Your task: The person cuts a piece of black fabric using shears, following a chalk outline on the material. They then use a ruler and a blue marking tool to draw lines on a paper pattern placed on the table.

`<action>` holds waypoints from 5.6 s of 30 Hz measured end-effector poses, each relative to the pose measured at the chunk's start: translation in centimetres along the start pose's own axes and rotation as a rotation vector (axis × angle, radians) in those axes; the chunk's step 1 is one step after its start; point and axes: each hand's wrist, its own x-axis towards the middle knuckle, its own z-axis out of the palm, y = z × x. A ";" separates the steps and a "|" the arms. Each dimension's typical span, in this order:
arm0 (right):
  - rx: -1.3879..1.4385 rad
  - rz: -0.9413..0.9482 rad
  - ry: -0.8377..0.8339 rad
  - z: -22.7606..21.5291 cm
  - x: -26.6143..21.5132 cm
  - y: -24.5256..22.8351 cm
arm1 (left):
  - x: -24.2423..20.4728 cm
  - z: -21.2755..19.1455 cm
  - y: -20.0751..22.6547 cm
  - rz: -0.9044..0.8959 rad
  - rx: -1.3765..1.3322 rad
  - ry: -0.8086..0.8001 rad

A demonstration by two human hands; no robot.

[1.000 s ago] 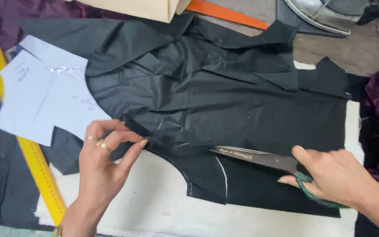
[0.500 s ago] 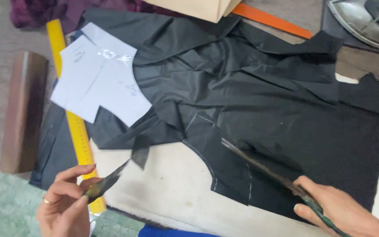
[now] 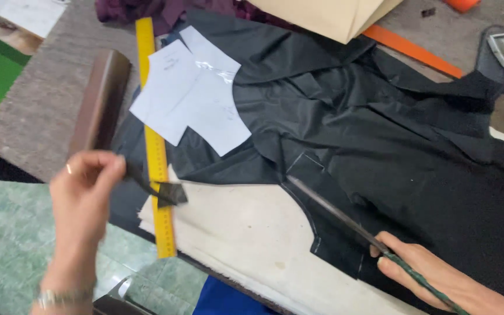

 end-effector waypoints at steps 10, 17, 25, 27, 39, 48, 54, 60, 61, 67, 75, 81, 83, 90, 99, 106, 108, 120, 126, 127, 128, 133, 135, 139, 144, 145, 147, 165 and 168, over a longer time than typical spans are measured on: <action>1.045 0.088 0.324 7.0 3.0 16.6 | 16.9 -2.8 -4.7 0.203 0.700 -0.145; 0.984 -0.019 0.844 12.5 -0.4 14.3 | 20.5 -0.6 -10.3 0.612 0.907 -0.152; 1.206 0.213 0.977 13.8 -3.3 7.6 | 20.9 0.6 -12.5 0.667 0.758 -0.353; 1.206 0.187 1.034 14.9 -3.3 9.0 | 21.0 0.9 -11.8 0.626 0.817 -0.329; 1.122 0.213 1.076 12.5 -3.3 9.9 | 7.7 12.7 2.4 1.176 0.396 -0.768; 0.498 0.664 1.176 8.2 -7.6 15.7 | 3.0 17.9 4.9 0.996 0.349 -0.825; 0.398 0.636 1.198 6.5 -9.1 22.9 | 0.4 19.0 3.6 1.010 0.368 -0.767; 0.357 0.501 1.152 6.2 -7.6 27.7 | -1.3 18.7 2.6 0.838 0.527 -0.745; 0.282 0.513 1.144 6.3 -7.3 28.3 | -1.2 18.5 2.4 0.861 0.542 -0.732; -0.413 0.182 1.277 7.6 -7.3 22.6 | -0.4 16.3 -0.8 0.876 0.694 -0.627; -0.714 -0.376 1.057 10.9 -2.1 19.2 | -0.9 15.2 -1.4 0.905 0.790 -0.500; -0.300 -0.107 0.792 4.0 -1.7 18.3 | -1.6 16.2 -2.7 0.905 0.859 -0.463; -0.204 -0.219 0.813 -0.2 -0.8 19.4 | -1.8 16.5 -2.6 0.885 0.832 -0.484; -0.350 0.016 0.631 -16.0 -1.6 9.3 | 0.5 17.3 1.8 0.425 0.845 -0.590; -0.250 -0.572 1.635 -28.5 3.3 5.4 | 4.4 17.9 5.8 0.202 0.435 -0.237; -0.039 -0.652 1.326 -12.4 0.9 1.3 | -2.5 19.1 3.5 0.757 0.452 -0.262; 0.075 -0.582 1.205 -7.8 1.5 2.2 | -4.9 19.8 2.6 0.828 0.395 -0.392; 0.630 -0.495 0.291 3.6 0.6 -1.2 | -8.0 23.0 7.7 0.791 0.454 -1.093; 0.548 -0.501 0.236 3.8 1.1 -2.8 | -7.7 24.5 7.1 0.739 0.642 -1.248; 0.539 -0.477 0.224 3.8 1.1 -2.9 | -7.7 24.5 7.3 0.727 0.654 -1.262; 0.531 -0.453 0.212 3.9 1.2 -3.1 | -7.6 24.5 7.4 0.715 0.667 -1.276; 0.491 -0.423 0.165 4.1 1.2 -3.4 | -7.7 24.2 7.8 0.672 0.673 -1.280; 0.473 -0.422 0.153 4.2 1.2 -3.5 | -7.7 24.3 7.6 0.673 0.679 -1.276; 0.449 -0.418 0.120 4.6 1.1 -3.6 | -7.7 24.3 7.4 0.690 0.661 -1.267; 0.440 -0.412 0.126 4.6 0.5 -3.8 | -7.9 24.4 6.4 0.727 0.629 -1.247; 0.456 -0.412 0.129 4.4 0.2 -3.8 | -7.9 24.3 6.4 0.736 0.628 -1.239; 0.468 -0.415 0.136 4.0 0.1 -3.4 | -8.1 24.2 6.4 0.750 0.628 -1.225; 0.697 -0.079 0.497 -2.7 0.2 -1.6 | -3.9 17.6 2.2 0.612 0.121 -0.641; 0.713 -0.055 0.517 -4.2 0.2 -1.9 | -0.3 14.2 -2.9 0.452 0.223 -0.313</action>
